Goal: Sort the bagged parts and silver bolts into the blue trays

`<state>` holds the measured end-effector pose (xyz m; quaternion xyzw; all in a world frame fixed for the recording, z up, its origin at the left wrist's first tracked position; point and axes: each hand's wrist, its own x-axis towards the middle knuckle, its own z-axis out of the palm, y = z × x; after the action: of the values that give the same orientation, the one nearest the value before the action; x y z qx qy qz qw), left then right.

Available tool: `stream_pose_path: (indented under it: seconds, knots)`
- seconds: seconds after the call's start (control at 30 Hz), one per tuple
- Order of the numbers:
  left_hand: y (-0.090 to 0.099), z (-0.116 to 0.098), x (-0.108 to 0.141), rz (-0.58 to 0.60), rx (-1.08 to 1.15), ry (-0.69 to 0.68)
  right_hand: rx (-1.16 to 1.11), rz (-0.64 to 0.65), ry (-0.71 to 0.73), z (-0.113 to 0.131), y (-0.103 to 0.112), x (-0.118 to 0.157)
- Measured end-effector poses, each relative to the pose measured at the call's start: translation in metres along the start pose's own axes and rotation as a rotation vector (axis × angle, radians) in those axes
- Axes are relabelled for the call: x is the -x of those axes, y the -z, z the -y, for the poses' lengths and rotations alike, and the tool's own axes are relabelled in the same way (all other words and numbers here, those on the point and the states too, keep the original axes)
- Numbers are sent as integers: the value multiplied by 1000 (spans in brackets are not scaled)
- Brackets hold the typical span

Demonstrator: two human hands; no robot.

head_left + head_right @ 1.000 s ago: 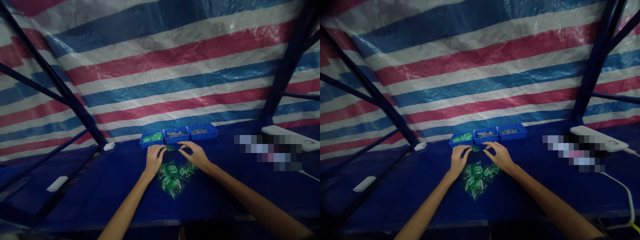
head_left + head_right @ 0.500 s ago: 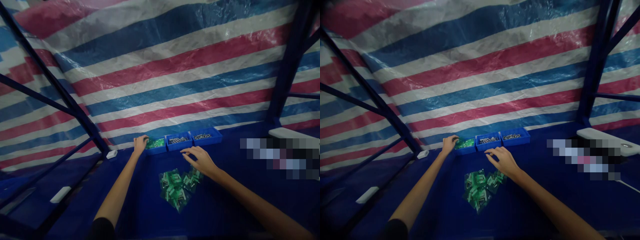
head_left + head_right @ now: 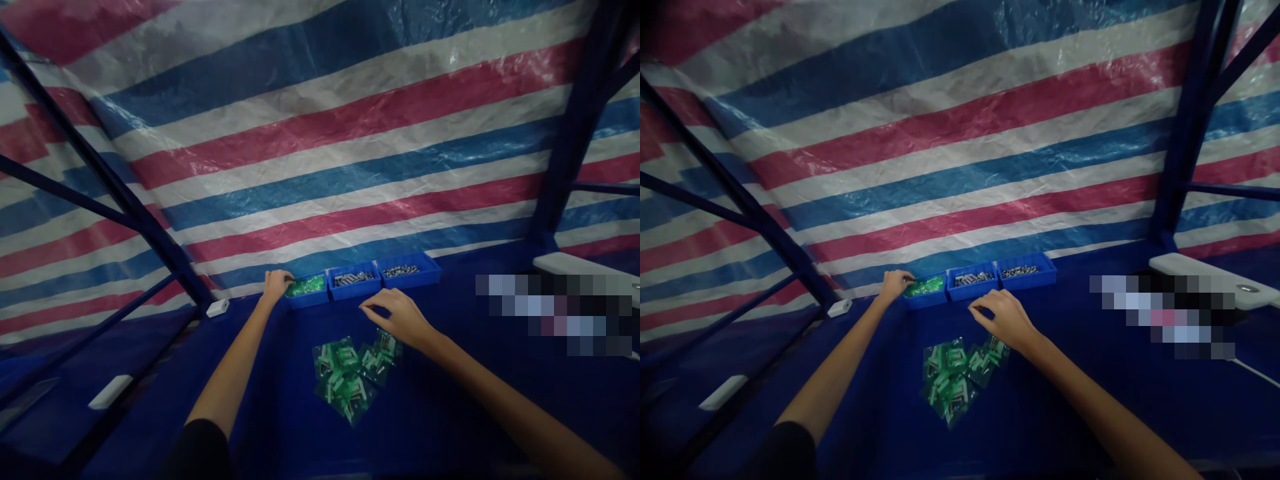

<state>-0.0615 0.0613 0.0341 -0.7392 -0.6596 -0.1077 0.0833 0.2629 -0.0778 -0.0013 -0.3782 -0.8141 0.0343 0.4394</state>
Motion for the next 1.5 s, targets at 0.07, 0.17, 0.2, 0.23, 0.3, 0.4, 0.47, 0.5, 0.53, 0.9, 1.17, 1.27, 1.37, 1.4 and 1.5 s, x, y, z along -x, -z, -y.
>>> stream_pose_path:
  seconds: [0.07, 0.17, 0.2, 0.23, 0.3, 0.4, 0.47, 0.5, 0.53, 0.9, 1.17, 1.27, 1.37, 1.4, 1.5]
  knots:
    - [2, -1, 0, 12, -17, 15, 25, 63, -22, -5, -2, 2]
    - [6, -4, 2, 23, 0, 35, 76, 152, -93, -15, -5, 8]
    - [8, -5, 3, 4, 27, 49, 99, 177, -130, -18, -6, 10]
    - [9, -7, 5, -33, 59, 67, 118, 202, -169, -21, -6, 11]
    - [13, -12, 13, -156, 127, 91, 125, 246, -227, -25, -5, 14]
    - [18, -27, 33, -324, 227, 28, 37, 318, -233, -28, -3, 17]
    - [19, -41, 53, -331, 330, -86, -37, 378, -233, -30, -2, 17]
    - [19, -50, 66, -275, 387, -177, -70, 408, -247, -31, -2, 17]
    - [18, -59, 79, -203, 425, -268, -102, 433, -267, -32, -3, 16]
    - [-32, -135, 162, 50, 297, -401, -187, 129, -372, -49, -14, 8]
    - [-11, -165, 141, -182, 652, -266, -693, -44, -634, -34, -15, 1]
    - [-10, -168, 135, -159, 906, -235, -874, 56, -666, -22, -16, 1]
    - [-12, -165, 136, -135, 1026, -192, -948, 162, -613, -16, -16, 2]
    - [-13, -164, 137, -131, 1039, -180, -949, 193, -585, -15, -16, 2]
    - [-13, -159, 139, -134, 1062, -151, -928, 263, -518, -15, -15, 2]
